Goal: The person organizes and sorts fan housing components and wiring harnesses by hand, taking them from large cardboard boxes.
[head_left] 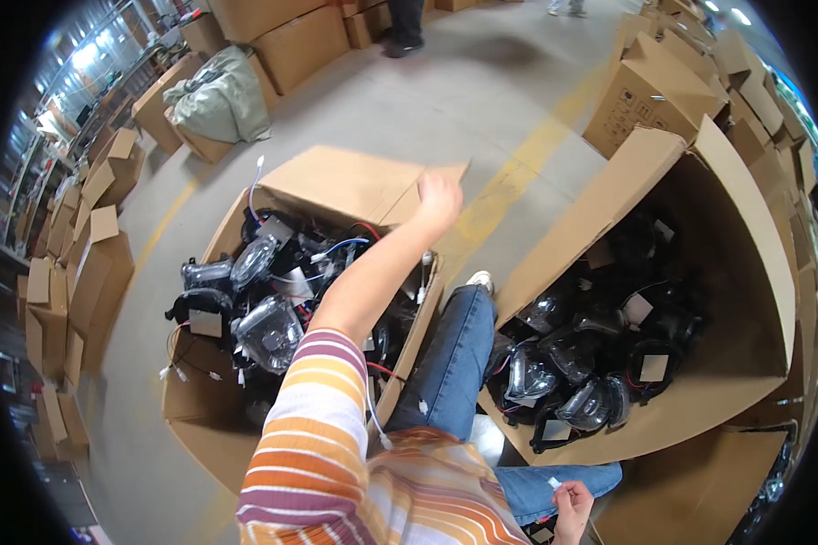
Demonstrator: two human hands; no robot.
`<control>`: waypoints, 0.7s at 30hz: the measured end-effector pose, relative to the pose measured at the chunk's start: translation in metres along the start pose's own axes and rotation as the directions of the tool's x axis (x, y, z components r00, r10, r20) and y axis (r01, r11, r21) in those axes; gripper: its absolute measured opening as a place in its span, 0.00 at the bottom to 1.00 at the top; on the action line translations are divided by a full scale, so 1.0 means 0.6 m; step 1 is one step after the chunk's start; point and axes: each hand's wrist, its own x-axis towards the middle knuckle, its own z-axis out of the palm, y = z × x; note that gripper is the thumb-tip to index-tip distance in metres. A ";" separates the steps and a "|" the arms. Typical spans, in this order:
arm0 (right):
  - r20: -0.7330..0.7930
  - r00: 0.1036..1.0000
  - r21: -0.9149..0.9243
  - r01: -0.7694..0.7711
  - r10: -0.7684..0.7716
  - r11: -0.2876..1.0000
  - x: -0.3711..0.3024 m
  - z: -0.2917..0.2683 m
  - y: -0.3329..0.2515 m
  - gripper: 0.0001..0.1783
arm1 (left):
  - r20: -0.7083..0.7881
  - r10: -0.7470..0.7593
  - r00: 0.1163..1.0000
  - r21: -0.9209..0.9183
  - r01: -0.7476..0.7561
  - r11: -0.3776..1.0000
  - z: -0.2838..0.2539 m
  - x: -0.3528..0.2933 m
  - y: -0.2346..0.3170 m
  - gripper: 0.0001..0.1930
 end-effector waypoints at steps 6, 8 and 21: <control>0.025 0.993 0.046 0.116 -0.117 0.992 0.032 0.013 -0.012 0.02 | -0.184 -0.593 0.784 -0.579 0.401 0.710 -0.118 -0.185 -0.063 0.10; 0.041 0.988 0.059 0.145 -0.148 0.988 0.037 0.013 -0.009 0.02 | -0.124 -0.634 0.763 -0.720 0.370 0.587 -0.098 -0.250 -0.006 0.10; 0.083 0.986 0.164 0.129 -0.144 0.978 0.013 0.008 -0.004 0.01 | 0.333 -0.639 0.693 -0.659 0.656 0.368 -0.104 -0.176 0.053 0.23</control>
